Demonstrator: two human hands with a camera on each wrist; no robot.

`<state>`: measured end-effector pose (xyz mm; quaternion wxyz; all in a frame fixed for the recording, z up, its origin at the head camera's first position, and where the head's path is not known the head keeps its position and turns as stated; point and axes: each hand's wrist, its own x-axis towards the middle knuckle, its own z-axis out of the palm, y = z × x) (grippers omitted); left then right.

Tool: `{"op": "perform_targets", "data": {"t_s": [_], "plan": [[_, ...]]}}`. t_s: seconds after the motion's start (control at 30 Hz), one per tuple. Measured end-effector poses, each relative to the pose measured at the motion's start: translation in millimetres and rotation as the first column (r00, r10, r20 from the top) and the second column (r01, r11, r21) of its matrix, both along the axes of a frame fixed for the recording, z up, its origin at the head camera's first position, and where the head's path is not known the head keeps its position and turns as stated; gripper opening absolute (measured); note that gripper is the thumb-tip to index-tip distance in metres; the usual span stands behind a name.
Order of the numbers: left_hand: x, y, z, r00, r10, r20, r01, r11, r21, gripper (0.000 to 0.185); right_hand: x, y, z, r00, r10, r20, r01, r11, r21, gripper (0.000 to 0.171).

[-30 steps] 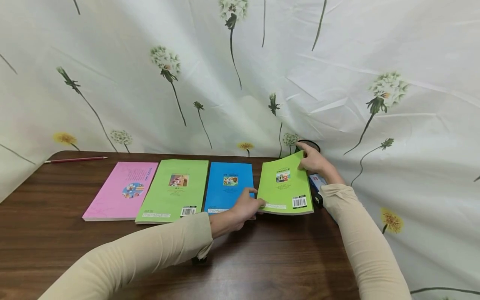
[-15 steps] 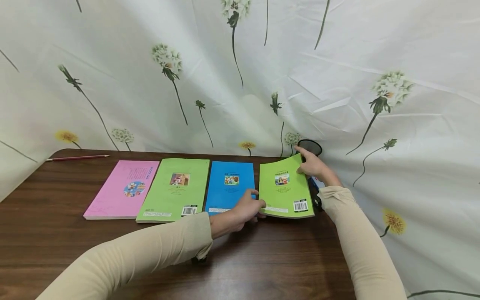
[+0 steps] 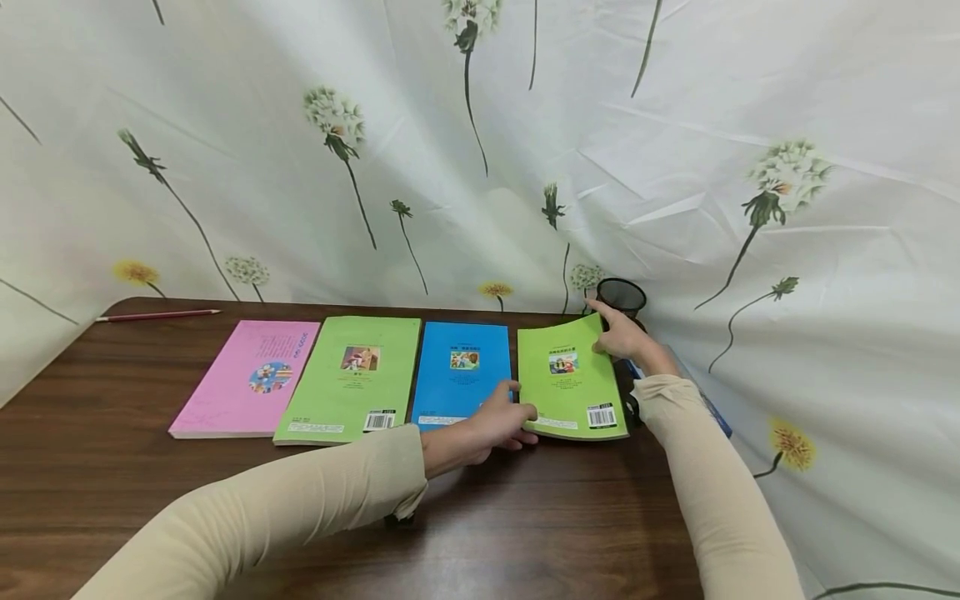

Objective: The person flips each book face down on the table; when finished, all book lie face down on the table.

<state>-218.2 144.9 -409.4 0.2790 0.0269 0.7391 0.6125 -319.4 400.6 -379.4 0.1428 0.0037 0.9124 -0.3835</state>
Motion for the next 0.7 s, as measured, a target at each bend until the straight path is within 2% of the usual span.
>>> {"op": "perform_targets", "data": {"t_s": [0.33,0.7], "plan": [[0.3,0,1.5,1.000,-0.007,0.003,0.007,1.000,-0.007,0.069,-2.1,2,-8.3,1.000,-0.022,0.015,0.022,1.000,0.018,0.086],[3.1,3,1.2,1.000,0.000,0.016,0.000,1.000,-0.008,0.071,-4.8,4,-19.1,0.999,0.002,0.043,-0.004,0.999,0.036,0.085]]}}
